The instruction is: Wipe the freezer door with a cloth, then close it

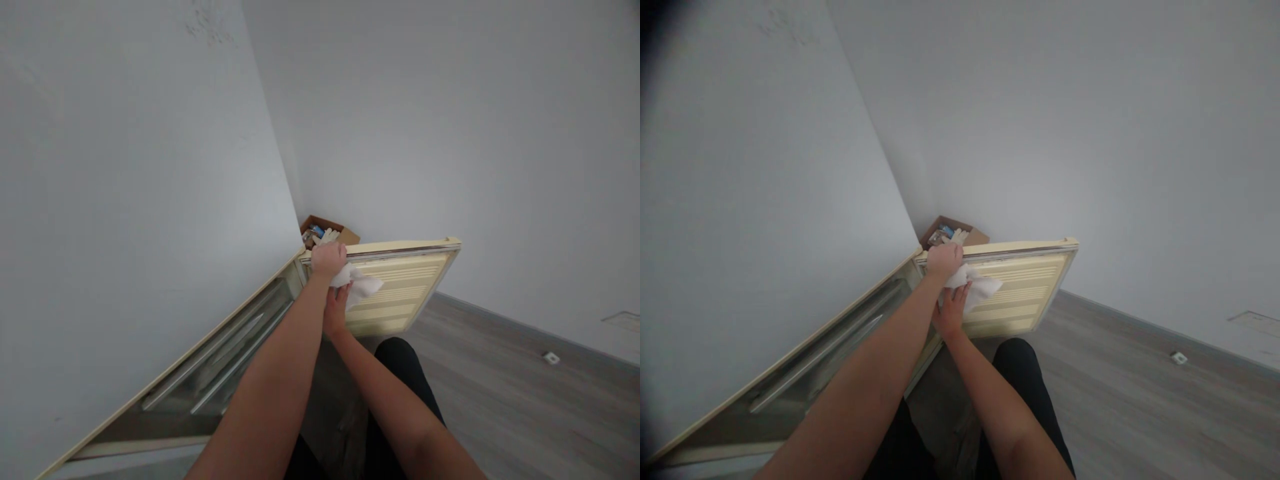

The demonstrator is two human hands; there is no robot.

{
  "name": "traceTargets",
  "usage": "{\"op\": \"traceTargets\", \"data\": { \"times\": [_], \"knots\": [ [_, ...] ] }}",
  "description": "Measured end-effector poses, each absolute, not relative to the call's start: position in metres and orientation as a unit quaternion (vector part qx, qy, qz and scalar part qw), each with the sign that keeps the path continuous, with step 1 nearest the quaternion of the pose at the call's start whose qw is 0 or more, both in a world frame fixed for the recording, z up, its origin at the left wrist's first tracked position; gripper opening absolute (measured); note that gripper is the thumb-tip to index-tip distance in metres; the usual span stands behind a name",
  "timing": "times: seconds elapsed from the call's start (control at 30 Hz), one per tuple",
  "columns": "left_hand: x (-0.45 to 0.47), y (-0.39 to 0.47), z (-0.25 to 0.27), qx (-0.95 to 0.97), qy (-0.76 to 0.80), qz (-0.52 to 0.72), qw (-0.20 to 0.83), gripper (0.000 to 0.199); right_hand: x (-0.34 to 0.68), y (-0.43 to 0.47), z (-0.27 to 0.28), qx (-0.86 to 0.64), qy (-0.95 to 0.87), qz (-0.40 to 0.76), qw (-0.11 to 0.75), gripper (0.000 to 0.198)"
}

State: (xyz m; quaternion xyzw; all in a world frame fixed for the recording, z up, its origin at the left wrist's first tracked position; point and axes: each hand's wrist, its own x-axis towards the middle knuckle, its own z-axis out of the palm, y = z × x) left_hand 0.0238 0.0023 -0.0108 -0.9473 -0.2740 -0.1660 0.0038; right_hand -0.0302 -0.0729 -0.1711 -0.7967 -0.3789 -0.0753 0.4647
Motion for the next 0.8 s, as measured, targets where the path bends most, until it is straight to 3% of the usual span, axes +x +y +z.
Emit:
{"op": "traceTargets", "data": {
  "times": [0.27,0.47,0.8],
  "knots": [
    [0.017,-0.001,-0.012,-0.949,-0.259,-0.177,0.014,0.055,-0.008,-0.091,-0.174,-0.781,-0.291,-0.152,0.531,0.026],
    [0.017,0.001,-0.013,-0.95,-0.258,-0.174,0.022,0.054,0.041,-0.118,-0.168,-0.793,-0.193,-0.16,0.556,0.035],
    [0.018,0.0,-0.013,-0.949,-0.26,-0.177,0.023,0.053,0.199,-0.206,-0.119,-0.835,0.059,-0.151,0.527,0.042]
  ]
}}
